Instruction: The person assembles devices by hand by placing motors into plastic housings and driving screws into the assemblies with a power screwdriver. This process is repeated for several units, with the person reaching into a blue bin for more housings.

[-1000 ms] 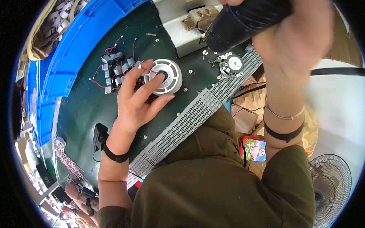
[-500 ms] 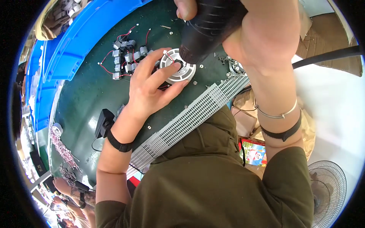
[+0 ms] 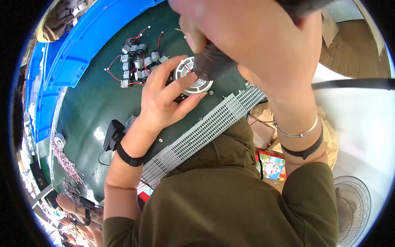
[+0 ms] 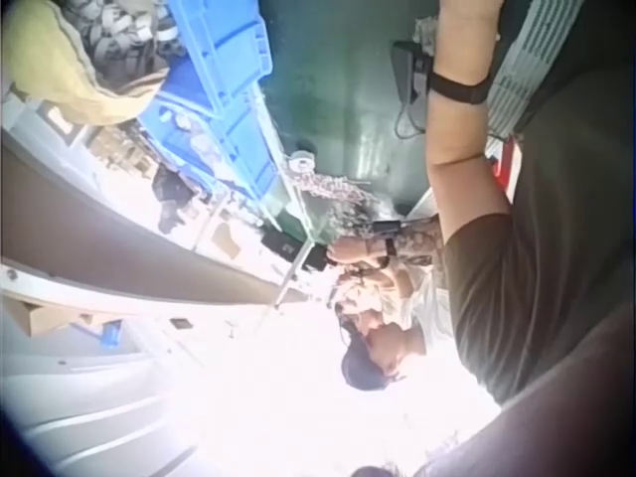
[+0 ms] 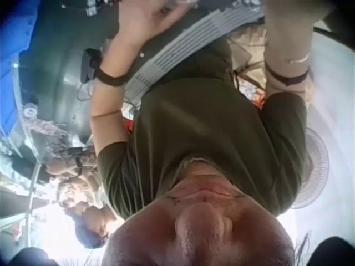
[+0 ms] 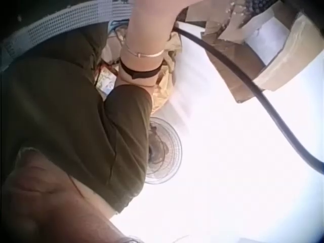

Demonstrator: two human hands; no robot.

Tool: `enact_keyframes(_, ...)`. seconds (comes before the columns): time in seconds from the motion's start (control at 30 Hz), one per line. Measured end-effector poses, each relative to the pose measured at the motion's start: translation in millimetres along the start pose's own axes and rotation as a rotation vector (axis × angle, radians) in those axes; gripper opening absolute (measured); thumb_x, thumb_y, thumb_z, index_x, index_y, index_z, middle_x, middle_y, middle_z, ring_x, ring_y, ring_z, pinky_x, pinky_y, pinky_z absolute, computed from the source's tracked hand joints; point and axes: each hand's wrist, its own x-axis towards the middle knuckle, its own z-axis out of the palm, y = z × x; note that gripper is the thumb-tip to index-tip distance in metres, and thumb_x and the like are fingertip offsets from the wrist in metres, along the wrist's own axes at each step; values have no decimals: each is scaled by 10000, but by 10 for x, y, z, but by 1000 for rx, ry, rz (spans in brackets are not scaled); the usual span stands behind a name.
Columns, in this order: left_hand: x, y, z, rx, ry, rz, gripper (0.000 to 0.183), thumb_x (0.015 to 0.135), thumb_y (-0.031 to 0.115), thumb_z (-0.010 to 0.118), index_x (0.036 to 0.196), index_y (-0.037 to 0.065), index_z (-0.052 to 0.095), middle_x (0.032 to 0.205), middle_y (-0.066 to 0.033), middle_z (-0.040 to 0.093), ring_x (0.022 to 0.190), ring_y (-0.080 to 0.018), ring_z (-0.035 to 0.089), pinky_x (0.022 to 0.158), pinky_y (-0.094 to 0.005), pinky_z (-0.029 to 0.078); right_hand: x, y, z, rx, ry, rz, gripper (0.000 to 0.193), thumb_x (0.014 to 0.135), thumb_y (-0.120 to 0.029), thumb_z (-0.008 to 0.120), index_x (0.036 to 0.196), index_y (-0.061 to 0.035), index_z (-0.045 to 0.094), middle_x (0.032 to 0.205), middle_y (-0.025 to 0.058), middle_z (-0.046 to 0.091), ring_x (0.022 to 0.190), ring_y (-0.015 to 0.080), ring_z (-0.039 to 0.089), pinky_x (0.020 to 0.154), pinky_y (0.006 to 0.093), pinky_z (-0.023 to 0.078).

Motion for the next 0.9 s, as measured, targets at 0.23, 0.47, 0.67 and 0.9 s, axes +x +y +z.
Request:
enact_keyframes(0.23, 49, 35, 31, -4, 40, 36, 398, 599, 178, 812, 941, 73, 636, 1078, -169, 592, 858, -291, 590, 688, -371, 482, -21, 36, -293, -65, -289, -201, 483, 864, -146, 552, 1298, -23, 382, 881, 45, 498, 773, 159, 532, 744, 320, 429)
enact_keyframes(0.47, -9, 65, 33, 67, 51, 1, 412, 593, 266, 821, 932, 126, 634, 1082, -132, 574, 966, -302, 575, 854, -494, 445, -145, 170, -126, -211, -122, -246, 497, 865, -206, 557, 1275, -10, 356, 765, 31, 460, 662, 150, 505, 701, 337, 417)
enact_keyframes(0.67, -41, 99, -697, 121, 212, -143, 468, 623, 234, 788, 1002, 75, 564, 1002, -135, 580, 913, -326, 562, 824, -442, 441, 76, -331, -98, 61, -67, -202, 248, 949, -221, 426, 1056, 2, 449, 809, 59, 477, 765, 171, 476, 766, 338, 380)
enact_keyframes(0.9, -1132, -511, -2295, 925, -54, -639, 464, 763, 238, 721, 1122, -5, 556, 1012, -215, 628, 948, -368, 606, 827, -413, 484, 160, -126, -255, -207, 116, -205, 408, 884, -56, 545, 1248, 64, 406, 806, 80, 529, 703, 166, 523, 678, 299, 447)
